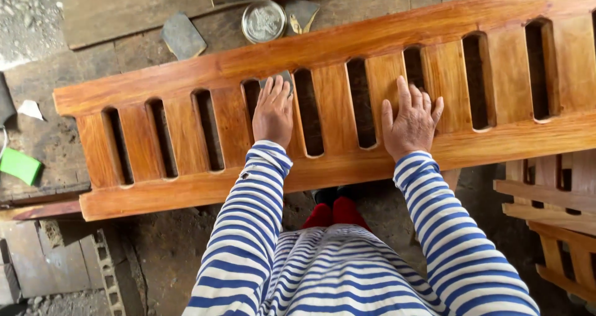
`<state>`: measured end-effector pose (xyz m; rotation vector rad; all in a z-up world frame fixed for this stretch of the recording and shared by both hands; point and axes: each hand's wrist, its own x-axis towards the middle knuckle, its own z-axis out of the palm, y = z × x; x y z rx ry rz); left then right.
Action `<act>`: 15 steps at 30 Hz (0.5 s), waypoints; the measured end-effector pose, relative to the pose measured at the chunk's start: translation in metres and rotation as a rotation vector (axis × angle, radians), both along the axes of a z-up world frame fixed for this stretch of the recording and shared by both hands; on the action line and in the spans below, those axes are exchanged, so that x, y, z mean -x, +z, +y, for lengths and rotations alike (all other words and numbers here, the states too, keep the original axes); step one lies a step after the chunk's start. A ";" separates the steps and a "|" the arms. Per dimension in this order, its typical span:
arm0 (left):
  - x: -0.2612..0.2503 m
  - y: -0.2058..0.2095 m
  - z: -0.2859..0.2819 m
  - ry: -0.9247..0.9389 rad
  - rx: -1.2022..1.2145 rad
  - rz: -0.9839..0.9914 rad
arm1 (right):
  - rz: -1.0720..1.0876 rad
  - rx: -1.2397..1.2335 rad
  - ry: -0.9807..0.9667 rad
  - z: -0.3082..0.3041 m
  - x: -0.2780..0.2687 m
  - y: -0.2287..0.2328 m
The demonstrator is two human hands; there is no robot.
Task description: The person sands a long, slatted wooden board using a sanding block. They work along the length of the board, smoothing the surfaces and edges of the slats. The person flips the board over to sand the other side and continues the process.
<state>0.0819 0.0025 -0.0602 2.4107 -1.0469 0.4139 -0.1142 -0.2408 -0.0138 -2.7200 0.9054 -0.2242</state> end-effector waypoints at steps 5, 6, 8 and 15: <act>0.086 0.017 0.051 -0.036 -0.075 0.014 | -0.032 0.009 -0.005 -0.002 -0.003 -0.002; 0.115 0.020 0.071 -0.075 -0.076 0.078 | -0.022 0.007 -0.006 0.000 0.002 -0.002; 0.141 0.042 0.083 -0.082 -0.086 0.116 | -0.016 -0.003 -0.014 -0.003 0.000 -0.001; 0.042 -0.007 0.028 -0.107 -0.046 -0.069 | 0.017 -0.009 0.005 -0.003 0.000 -0.006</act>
